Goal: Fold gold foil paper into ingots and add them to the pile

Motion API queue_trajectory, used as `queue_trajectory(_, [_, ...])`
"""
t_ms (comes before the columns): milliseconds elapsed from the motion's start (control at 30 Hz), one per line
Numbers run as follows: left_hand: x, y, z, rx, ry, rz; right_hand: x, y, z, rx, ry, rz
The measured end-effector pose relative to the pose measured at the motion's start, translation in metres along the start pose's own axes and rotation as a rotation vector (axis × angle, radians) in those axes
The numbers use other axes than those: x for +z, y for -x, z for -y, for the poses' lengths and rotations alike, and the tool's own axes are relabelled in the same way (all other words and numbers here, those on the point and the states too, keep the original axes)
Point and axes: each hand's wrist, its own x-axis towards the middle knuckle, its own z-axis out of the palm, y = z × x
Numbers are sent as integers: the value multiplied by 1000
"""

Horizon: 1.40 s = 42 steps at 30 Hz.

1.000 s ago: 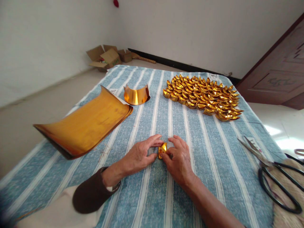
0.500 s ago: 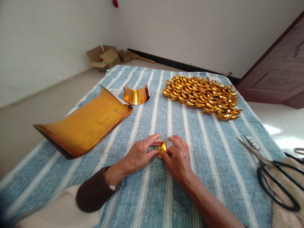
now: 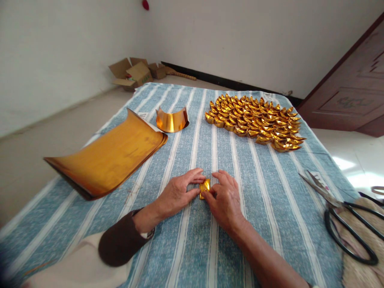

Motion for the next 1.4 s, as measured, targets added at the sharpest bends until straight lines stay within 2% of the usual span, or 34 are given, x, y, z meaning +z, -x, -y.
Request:
queue_trajectory(667, [-3,-8,-5,-71,58,-8,-2,-2,3,22,36,20])
queue_trajectory(733, [-4,-10,-5,-65,-7,-23,-2,-3,4,36,38,26])
queue_trajectory(833, [-6,-11,-6,-21,-226,-34,-1,-3,5,45,42,34])
queue_trajectory(933, [-9,-11,-8,15,-422,-2,1,-2,3,34,40,19])
queue_trajectory(1000, [-10,-11,-9,9,-457,21,3,-1,2,18,31,-1])
queue_trajectory(1133, [-11,-11,-10,4,-408,56,5,0,-1,-16,6,-45])
queue_trajectory(1233, [-12,-11,-13,-28,-304,11,4,-1,-2,-56,-24,-74])
queue_trajectory(1300, [-13,-11,-16,-75,-181,-28,3,-1,-3,-76,-57,-94])
queue_trajectory(1400, [-14,-10,-20,-205,124,-2,0,-2,-3,-81,-130,-126])
